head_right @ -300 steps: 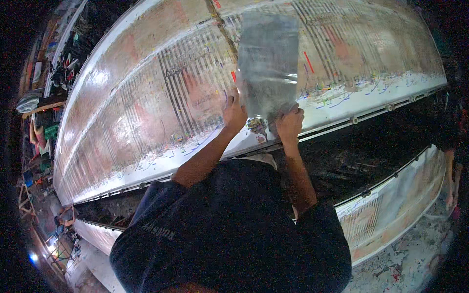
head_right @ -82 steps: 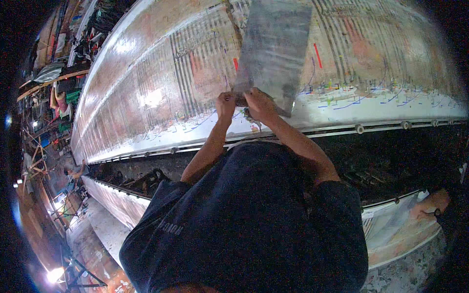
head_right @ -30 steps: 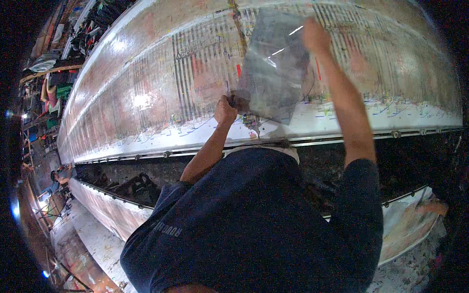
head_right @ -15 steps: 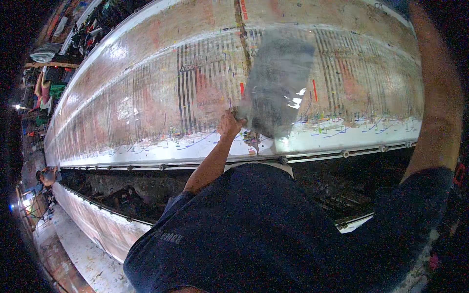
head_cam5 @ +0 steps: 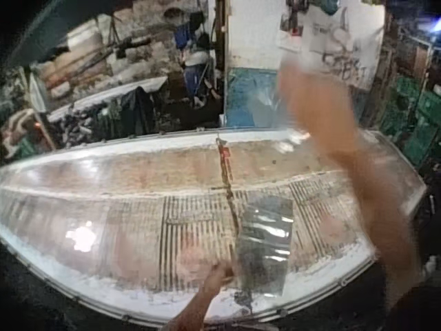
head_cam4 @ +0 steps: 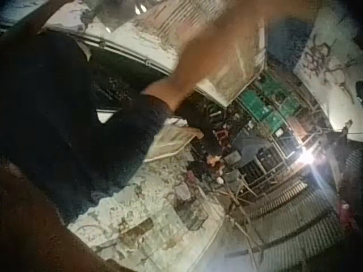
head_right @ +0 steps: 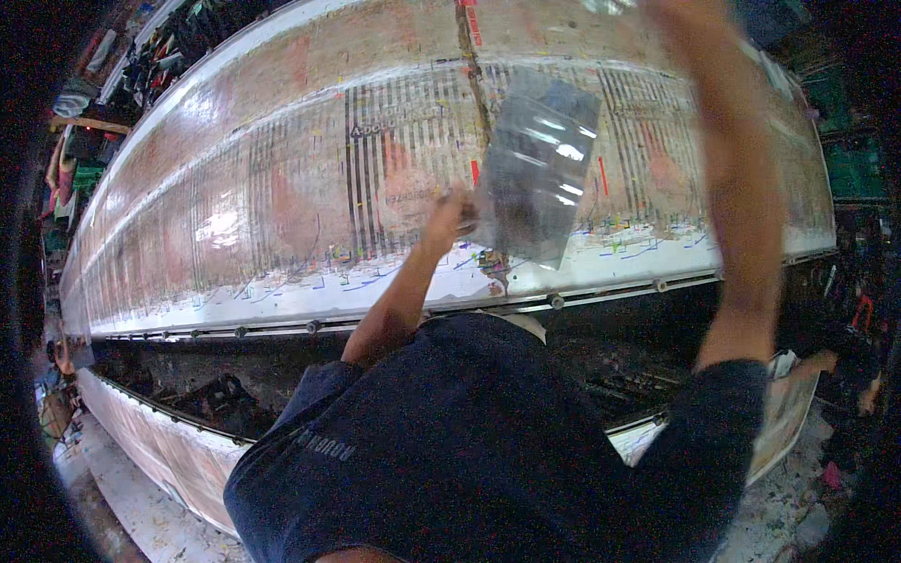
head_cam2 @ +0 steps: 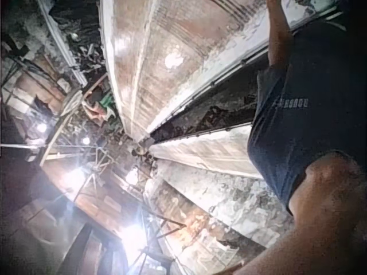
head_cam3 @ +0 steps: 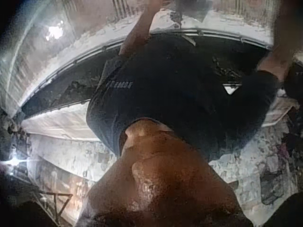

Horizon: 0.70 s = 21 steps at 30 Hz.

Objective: The person places a transparent plastic sheet onto a large printing surface, aligns it with markings, and presses it down. They repeat this process with several sheets, smoothing them out by hand across the surface.

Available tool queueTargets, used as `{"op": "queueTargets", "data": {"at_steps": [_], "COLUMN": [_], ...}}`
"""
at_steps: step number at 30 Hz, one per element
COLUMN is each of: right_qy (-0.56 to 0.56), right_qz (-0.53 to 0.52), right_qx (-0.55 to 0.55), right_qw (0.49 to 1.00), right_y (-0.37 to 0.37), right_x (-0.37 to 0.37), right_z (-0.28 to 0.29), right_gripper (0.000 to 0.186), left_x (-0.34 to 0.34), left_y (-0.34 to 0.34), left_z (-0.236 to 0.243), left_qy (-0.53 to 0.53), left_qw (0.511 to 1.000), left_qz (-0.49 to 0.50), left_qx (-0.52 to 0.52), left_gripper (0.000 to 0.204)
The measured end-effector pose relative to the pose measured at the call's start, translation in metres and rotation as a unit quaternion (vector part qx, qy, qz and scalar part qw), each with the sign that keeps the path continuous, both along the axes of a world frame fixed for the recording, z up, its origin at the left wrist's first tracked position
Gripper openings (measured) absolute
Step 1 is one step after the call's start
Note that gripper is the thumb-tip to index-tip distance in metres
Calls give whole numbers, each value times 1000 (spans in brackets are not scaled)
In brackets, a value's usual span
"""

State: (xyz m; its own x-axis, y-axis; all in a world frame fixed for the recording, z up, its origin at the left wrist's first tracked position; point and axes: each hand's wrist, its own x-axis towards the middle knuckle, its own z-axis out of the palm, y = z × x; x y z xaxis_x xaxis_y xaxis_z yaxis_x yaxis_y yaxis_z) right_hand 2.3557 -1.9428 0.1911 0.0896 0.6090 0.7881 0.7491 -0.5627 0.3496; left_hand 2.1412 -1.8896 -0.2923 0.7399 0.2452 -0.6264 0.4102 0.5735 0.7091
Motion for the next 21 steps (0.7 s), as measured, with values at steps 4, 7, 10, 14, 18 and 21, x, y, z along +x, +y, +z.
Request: {"op": "queueTargets", "data": {"at_steps": [4, 7, 10, 14, 18, 21], "right_qy": [292, 387, 499, 609, 595, 792], "right_qz": [59, 185, 162, 32, -131, -127], "right_qx": [-238, -201, -168, 24, 98, 276], "right_qw": [924, 881, 834, 792, 787, 529], "right_y": [-28, -46, -61, -93, -93, -55], "right_x": [-134, -204, -236, -257, -268, -273], "right_z": [-190, -309, -396, -465, -480, -471], "right_gripper": [16, 15, 15, 25, 43, 47], "left_x": [-24, -24, -47, -59, -72, -70], "left_y": [48, 91, 109, 82, 111, 155], "left_z": [128, 118, 35, -24, -23, 12], "left_qy": [-242, -185, -37, -51, -112, -170], "left_qw": [887, 969, 985, 834, 766, 738], "left_qz": [86, -69, -160, -175, -85, -26], "left_qx": [-383, -148, 59, 520, 627, 652], "left_gripper": [101, 85, 48, 21, 26, 27]}}
